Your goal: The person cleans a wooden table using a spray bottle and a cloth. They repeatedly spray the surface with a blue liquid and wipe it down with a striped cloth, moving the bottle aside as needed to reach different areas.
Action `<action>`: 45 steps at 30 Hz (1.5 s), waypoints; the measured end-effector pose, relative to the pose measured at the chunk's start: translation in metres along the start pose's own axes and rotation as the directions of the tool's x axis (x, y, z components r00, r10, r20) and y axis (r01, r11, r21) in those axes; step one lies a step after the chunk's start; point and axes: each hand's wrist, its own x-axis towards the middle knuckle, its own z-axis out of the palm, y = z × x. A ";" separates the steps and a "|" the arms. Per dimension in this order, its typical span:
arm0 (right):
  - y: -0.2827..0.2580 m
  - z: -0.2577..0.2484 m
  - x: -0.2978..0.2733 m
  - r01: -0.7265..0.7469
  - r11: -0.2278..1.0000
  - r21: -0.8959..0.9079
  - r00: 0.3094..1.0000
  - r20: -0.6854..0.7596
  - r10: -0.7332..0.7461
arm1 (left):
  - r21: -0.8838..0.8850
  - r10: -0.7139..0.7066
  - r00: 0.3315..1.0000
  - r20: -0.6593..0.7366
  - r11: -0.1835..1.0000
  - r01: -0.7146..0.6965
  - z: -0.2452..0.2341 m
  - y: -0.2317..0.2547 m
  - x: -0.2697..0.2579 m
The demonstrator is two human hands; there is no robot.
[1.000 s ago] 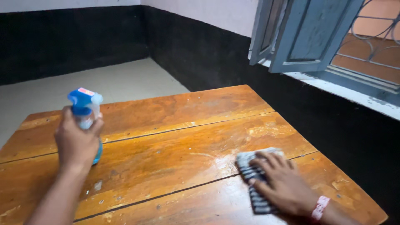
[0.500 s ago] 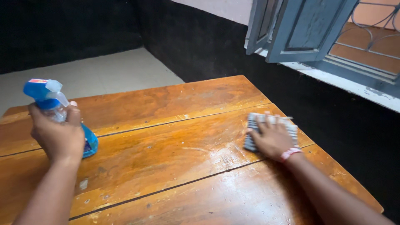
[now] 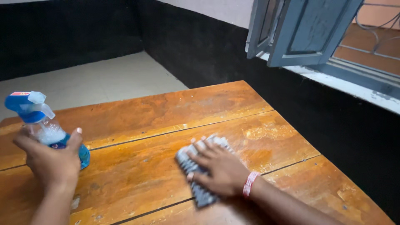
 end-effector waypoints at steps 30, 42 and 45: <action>-0.081 0.039 0.043 0.028 0.999 -0.017 0.994 -0.105 -0.030 | -0.151 -0.029 0.999 0.025 0.988 0.032 0.034 -0.265 0.042; -0.082 0.020 0.007 0.088 0.417 0.905 0.970 0.018 -0.244 | 0.291 0.163 0.929 -0.331 0.955 -0.064 -0.018 -0.016 0.001; -0.082 -0.007 0.014 0.001 -0.559 0.829 0.999 -0.028 -0.040 | 0.169 0.321 0.898 -0.300 0.945 -0.282 -0.020 0.020 0.001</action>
